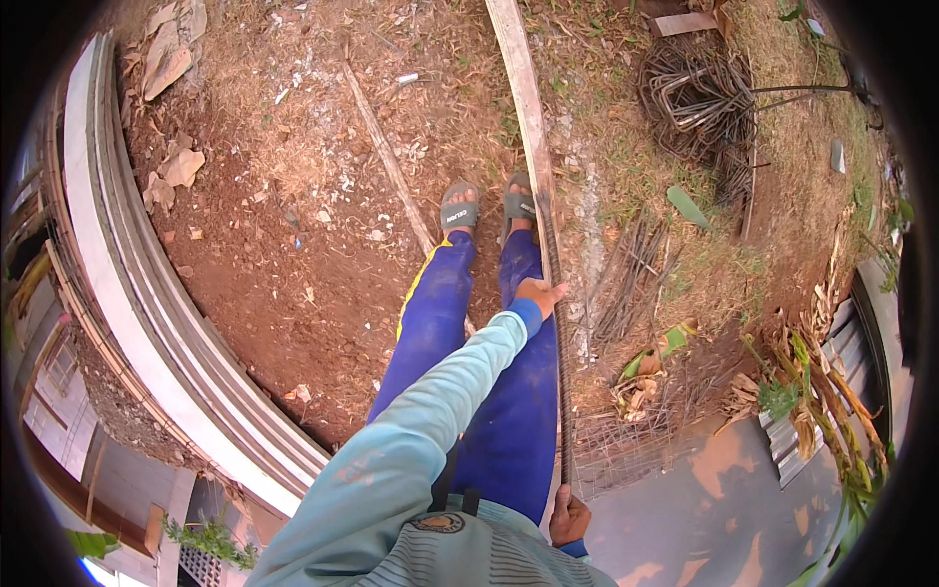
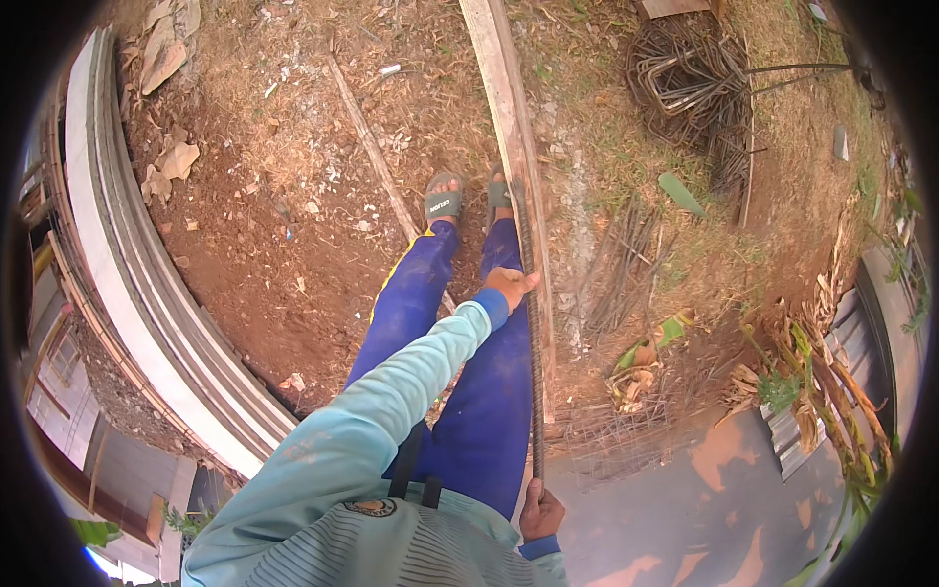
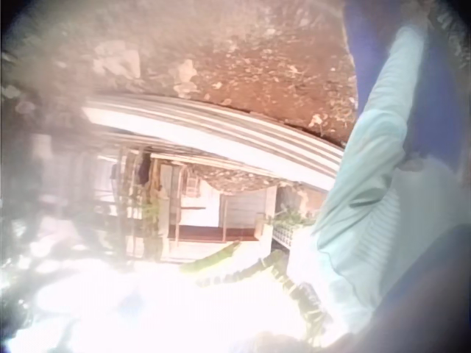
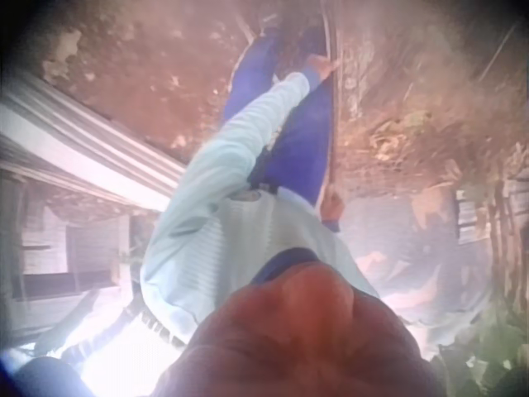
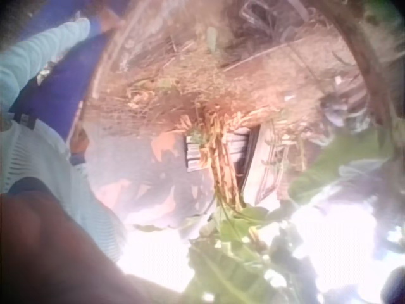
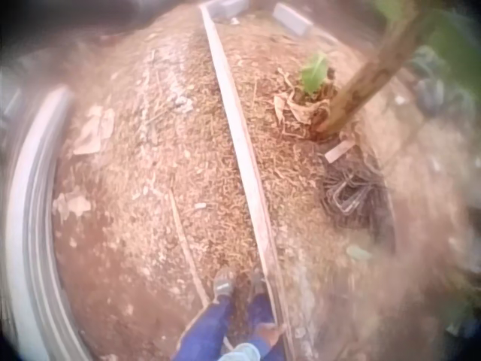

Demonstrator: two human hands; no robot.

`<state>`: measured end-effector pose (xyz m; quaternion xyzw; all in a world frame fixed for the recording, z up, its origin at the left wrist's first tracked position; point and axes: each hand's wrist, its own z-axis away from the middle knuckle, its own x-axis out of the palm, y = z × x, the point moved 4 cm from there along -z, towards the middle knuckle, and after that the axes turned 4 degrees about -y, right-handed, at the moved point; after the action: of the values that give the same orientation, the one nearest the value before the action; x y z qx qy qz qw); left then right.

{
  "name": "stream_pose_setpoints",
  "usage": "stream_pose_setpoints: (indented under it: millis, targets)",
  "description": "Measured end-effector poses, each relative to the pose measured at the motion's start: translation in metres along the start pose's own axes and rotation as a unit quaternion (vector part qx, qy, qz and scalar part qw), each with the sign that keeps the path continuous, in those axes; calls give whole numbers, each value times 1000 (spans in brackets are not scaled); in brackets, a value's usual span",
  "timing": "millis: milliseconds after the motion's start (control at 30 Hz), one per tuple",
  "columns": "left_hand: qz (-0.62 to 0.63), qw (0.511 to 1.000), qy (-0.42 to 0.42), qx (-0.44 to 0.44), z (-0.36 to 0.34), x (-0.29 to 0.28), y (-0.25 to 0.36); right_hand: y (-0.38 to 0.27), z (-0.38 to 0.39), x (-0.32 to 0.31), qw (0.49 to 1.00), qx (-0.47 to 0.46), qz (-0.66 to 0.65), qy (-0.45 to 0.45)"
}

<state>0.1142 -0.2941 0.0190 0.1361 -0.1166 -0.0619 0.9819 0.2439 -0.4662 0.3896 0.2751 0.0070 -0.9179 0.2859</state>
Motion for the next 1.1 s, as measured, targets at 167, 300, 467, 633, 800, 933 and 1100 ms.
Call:
stream_pose_setpoints:
  millis: [167, 300, 467, 633, 800, 933, 1100]
  targets:
    - [-24, 997, 61, 47, -1, 5, 2, 26, -22, -7, 996, 22, -67, -50]
    - [-5, 992, 114, 50, -4, -4, -1, 5, -38, -22, 998, -17, -33, -56]
    - [11, 989, 125, 78, -2, -11, -7, 11, -43, -13, 998, -40, 34, -20]
    - [-4, 991, 112, 70, -2, -7, 7, 7, -37, -6, 997, -47, 56, 3]
    - [-31, 987, 135, 76, -7, 13, 14, 27, -63, -19, 998, -56, 19, -20]
    - [-46, 977, 190, 80, -34, 27, -6, 71, -119, -27, 995, -89, 29, -34]
    - [-67, 977, 193, 56, -40, 42, 0, 101, -192, -25, 985, -170, 7, -24]
